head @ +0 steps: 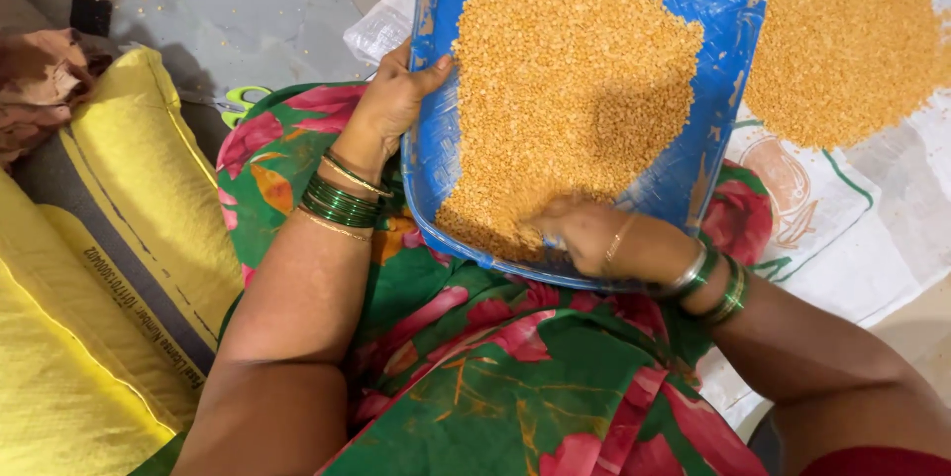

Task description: The recorder is winnowing or cleaning pulse grains using a blue plastic winnowing basket while sitting on the floor.

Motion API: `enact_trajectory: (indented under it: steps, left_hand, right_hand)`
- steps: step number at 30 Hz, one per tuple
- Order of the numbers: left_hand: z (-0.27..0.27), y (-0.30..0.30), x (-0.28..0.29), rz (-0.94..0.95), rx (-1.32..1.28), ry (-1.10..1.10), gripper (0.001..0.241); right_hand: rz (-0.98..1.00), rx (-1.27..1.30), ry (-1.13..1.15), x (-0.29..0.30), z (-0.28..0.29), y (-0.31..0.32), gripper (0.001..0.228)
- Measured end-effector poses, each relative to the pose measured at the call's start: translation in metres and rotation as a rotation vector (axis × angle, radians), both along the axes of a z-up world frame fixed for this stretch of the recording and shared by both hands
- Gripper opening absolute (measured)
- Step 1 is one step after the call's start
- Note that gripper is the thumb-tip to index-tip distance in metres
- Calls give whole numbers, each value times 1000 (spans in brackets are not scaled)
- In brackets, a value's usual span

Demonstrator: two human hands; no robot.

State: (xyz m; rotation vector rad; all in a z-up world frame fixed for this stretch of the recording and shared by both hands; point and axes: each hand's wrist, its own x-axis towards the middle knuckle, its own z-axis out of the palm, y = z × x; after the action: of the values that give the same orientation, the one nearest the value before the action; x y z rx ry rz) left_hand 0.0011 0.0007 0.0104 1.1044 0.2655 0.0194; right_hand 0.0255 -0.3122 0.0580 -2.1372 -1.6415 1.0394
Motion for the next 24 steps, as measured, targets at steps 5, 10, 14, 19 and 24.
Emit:
enact_trajectory:
  steps: [5,10,14,19,24]
  left_hand:
    - [5,0,-2,4,17,-5,43]
    - [-3,2,-2,3,-4,-15,44]
    - [14,-4,-8,-7,41,-47,45]
    - [17,-3,-20,116,-22,-19,46]
    - [51,-4,-37,97,-240,87,50]
  right_hand:
    - [-229,356,-166,41,55,-7,71]
    - [-663,452,-576,45,77,-58,87]
    - [-955,836,-506,47,11,-111,80]
    - [-1031,394,-605,13,22,-115,28]
    - [-1397,831,884,-19,-12,-102,31]
